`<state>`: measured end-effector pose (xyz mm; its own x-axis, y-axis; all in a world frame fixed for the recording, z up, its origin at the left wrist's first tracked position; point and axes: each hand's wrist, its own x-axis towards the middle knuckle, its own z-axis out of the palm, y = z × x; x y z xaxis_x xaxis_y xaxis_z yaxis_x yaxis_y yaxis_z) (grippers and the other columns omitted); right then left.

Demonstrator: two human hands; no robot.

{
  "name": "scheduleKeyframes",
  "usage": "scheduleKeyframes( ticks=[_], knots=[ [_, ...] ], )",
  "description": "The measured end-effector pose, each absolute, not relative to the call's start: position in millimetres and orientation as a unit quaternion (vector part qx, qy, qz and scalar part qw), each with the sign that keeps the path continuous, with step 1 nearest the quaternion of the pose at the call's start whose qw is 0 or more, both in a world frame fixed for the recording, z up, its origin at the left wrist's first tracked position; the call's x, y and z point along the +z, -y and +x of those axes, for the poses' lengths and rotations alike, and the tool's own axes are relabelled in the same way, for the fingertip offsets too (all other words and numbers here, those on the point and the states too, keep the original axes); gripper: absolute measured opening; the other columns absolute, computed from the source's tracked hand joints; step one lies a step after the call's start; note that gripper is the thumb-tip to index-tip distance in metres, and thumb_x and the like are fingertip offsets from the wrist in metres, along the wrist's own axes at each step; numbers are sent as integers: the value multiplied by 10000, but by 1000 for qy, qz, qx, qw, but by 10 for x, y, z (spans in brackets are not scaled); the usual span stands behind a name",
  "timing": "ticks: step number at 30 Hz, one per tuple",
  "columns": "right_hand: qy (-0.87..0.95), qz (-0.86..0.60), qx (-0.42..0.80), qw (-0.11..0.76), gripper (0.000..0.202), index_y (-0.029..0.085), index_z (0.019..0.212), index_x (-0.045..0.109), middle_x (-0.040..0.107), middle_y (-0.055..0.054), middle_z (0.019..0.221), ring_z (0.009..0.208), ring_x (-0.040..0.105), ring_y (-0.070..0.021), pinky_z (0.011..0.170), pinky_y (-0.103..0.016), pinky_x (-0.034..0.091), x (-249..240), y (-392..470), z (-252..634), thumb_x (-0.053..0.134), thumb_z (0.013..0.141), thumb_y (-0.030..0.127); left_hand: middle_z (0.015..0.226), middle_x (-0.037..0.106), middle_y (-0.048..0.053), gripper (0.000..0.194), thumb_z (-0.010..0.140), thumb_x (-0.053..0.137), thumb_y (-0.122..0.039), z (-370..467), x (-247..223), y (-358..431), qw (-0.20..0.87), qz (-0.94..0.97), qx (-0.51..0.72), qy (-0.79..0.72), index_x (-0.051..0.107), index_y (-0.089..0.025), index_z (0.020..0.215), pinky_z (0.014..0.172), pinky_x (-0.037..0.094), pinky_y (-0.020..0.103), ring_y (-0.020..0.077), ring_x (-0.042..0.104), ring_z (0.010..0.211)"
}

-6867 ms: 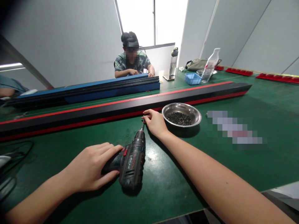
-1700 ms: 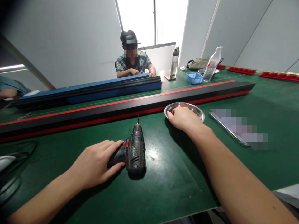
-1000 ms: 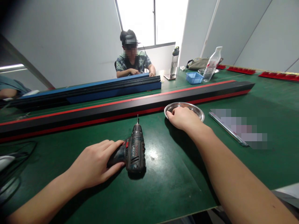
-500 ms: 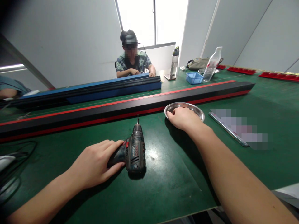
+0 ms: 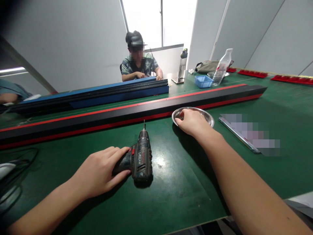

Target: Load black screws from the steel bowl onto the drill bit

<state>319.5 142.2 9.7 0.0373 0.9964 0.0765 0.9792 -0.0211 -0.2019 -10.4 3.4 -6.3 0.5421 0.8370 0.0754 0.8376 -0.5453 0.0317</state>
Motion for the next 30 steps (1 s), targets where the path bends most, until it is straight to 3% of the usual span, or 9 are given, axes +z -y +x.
scheduleKeyframes(
  ticks=[5, 12, 19, 26, 30],
  knots=[
    [695, -710, 38, 103, 379, 227, 1220, 732, 774, -107, 1181, 1018, 719, -280, 848, -348, 516, 71, -1464, 3263, 663, 876, 371, 1131, 697, 106, 494, 974, 577, -440, -99, -54, -27, 0, -877, -35, 480, 526, -181, 1392, 867, 556, 464, 303, 657, 1005],
    [704, -706, 68, 21, 436, 200, 1023, 783, 785, -139, 1056, 895, 725, -296, 805, -392, 512, 76, -1484, 3281, 479, 973, 508, 1138, 696, 109, 493, 975, 576, -441, -100, -57, -30, 0, -875, -32, 482, 514, -192, 1396, 867, 548, 446, 297, 656, 1009],
    [709, -702, 70, 15, 551, 189, 1089, 781, 769, -154, 1170, 980, 718, -308, 848, -396, 501, 39, -1489, 3264, 385, 1014, 564, 1143, 690, 106, 499, 978, 570, -438, -100, -59, -34, -3, -876, -28, 481, 509, -184, 1403, 873, 548, 457, 301, 651, 1018],
    [719, -690, 82, 22, 545, 172, 1031, 792, 774, -162, 1115, 920, 712, -312, 814, -401, 492, 19, -1510, 3283, 392, 1009, 543, 1143, 690, 100, 509, 975, 574, -441, -99, -68, -42, -2, -877, -32, 480, 507, -185, 1410, 875, 554, 463, 303, 652, 1022],
    [723, -685, 76, 58, 412, 190, 1076, 794, 786, -129, 1067, 890, 714, -280, 782, -361, 487, 22, -1501, 3283, 501, 978, 463, 1144, 693, 104, 504, 976, 575, -441, -99, -66, -45, 2, -878, -32, 478, 511, -184, 1404, 869, 554, 456, 301, 656, 1017]
  ],
)
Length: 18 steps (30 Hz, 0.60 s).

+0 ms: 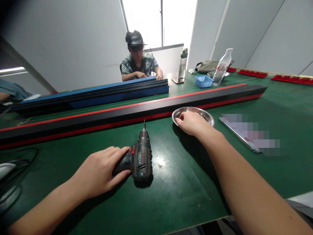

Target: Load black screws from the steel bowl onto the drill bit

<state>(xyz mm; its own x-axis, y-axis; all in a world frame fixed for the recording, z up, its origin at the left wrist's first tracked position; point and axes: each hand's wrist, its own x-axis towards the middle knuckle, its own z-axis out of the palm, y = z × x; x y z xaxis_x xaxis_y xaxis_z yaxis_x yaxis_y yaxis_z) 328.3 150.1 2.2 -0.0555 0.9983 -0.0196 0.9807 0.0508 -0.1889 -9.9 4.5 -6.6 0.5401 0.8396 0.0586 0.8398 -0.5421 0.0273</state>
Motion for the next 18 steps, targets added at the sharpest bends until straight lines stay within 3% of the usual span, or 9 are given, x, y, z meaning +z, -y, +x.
scheduleKeyframes(
  ticks=[5, 10, 18],
  knots=[
    [714, -688, 70, 112, 350, 216, 1183, 769, 787, -93, 1099, 922, 720, -254, 788, -323, 500, -10, -1532, 3330, 657, 864, 308, 1140, 695, 108, 500, 978, 571, -441, -106, -64, -34, 5, -878, -32, 478, 511, -183, 1402, 866, 552, 450, 299, 657, 1012],
    [714, -681, 81, 142, 417, 233, 1201, 742, 783, -75, 1109, 912, 718, -236, 775, -301, 505, -47, -1564, 3365, 661, 796, 174, 1134, 692, 107, 508, 978, 569, -449, -107, -66, -44, 4, -878, -33, 478, 509, -181, 1404, 859, 555, 457, 301, 655, 1006],
    [722, -673, 75, 145, 368, 244, 1134, 763, 796, -62, 1091, 918, 730, -240, 755, -302, 509, -92, -1604, 3393, 671, 788, 158, 1128, 689, 102, 514, 975, 575, -450, -103, -76, -42, 2, -879, -34, 475, 513, -177, 1406, 858, 558, 467, 304, 653, 998]
  ],
)
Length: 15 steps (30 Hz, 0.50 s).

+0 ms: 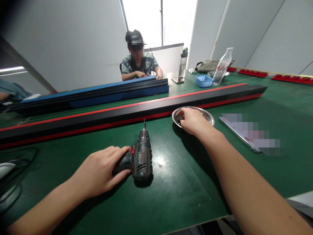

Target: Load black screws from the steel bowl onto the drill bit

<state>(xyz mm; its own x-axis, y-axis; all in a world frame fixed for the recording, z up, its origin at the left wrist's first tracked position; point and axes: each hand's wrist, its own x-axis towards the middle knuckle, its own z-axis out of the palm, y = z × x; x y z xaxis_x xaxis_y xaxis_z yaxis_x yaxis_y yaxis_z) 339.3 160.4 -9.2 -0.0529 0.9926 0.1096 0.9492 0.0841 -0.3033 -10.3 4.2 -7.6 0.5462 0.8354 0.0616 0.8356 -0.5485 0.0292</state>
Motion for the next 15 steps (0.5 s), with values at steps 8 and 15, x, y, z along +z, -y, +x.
scheduleKeyframes(
  ticks=[8, 15],
  knots=[
    [722, -671, 51, 159, 288, 228, 1066, 802, 808, -80, 1035, 914, 745, -248, 796, -317, 532, -65, -1552, 3351, 709, 794, 208, 1143, 691, 105, 508, 979, 571, -445, -109, -64, -32, 1, -878, -34, 477, 513, -181, 1409, 877, 553, 460, 303, 654, 1020],
    [704, -683, 19, 192, 207, 239, 1000, 819, 812, -67, 979, 878, 744, -256, 789, -328, 540, 88, -1394, 3227, 708, 826, 254, 1146, 690, 107, 516, 982, 567, -455, -114, -74, -31, 3, -879, -32, 475, 500, -185, 1416, 879, 554, 452, 298, 654, 1021]
  ],
)
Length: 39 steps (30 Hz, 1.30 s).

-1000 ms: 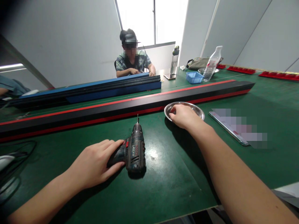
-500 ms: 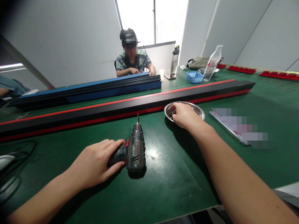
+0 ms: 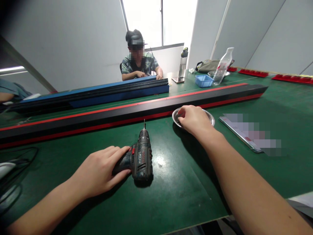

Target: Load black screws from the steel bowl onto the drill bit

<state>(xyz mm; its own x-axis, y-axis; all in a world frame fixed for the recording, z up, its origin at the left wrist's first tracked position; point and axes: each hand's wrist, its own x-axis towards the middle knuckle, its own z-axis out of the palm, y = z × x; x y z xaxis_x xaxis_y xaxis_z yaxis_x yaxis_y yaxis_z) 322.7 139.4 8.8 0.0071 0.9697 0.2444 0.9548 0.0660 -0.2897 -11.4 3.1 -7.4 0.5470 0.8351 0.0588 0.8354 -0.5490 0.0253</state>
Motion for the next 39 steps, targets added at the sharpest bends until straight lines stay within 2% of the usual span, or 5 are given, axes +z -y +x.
scheduleKeyframes(
  ticks=[4, 10, 16, 24, 39],
  knots=[
    [698, -666, -10, 263, 191, 234, 1012, 805, 810, -65, 950, 870, 740, -258, 812, -343, 545, 105, -1333, 3107, 686, 872, 287, 1130, 691, 114, 518, 994, 553, -463, -127, -79, -43, 11, -885, -30, 465, 498, -168, 1416, 866, 557, 452, 298, 655, 1005],
    [763, -545, 21, 348, 178, 211, 1058, 771, 803, -86, 1033, 935, 740, -260, 852, -358, 550, 19, -1212, 2780, 653, 926, 220, 1127, 703, 120, 522, 989, 566, -442, -137, -37, -62, 10, -899, -33, 436, 494, -160, 1422, 848, 561, 451, 295, 663, 986],
    [774, -505, 68, 376, 200, 225, 1098, 764, 809, -57, 1000, 917, 759, -244, 873, -362, 558, -155, -1180, 2564, 669, 928, 176, 1142, 715, 125, 532, 972, 588, -425, -117, -23, -44, 0, -910, -41, 412, 505, -150, 1421, 849, 566, 460, 296, 670, 982],
    [766, -489, 96, 406, 180, 202, 1086, 765, 810, -81, 1032, 937, 771, -244, 904, -370, 572, -390, -1322, 2492, 670, 937, 167, 1148, 717, 126, 538, 969, 592, -426, -120, -31, -49, -9, -914, -47, 402, 508, -150, 1422, 846, 569, 461, 292, 671, 980],
    [739, -499, 156, 424, 164, 208, 1003, 770, 811, -68, 989, 908, 769, -226, 893, -365, 590, -507, -1415, 2443, 678, 906, 114, 1125, 724, 125, 526, 974, 586, -425, -135, -35, -39, 3, -917, -57, 395, 507, -154, 1418, 834, 569, 445, 284, 675, 962]
  ],
)
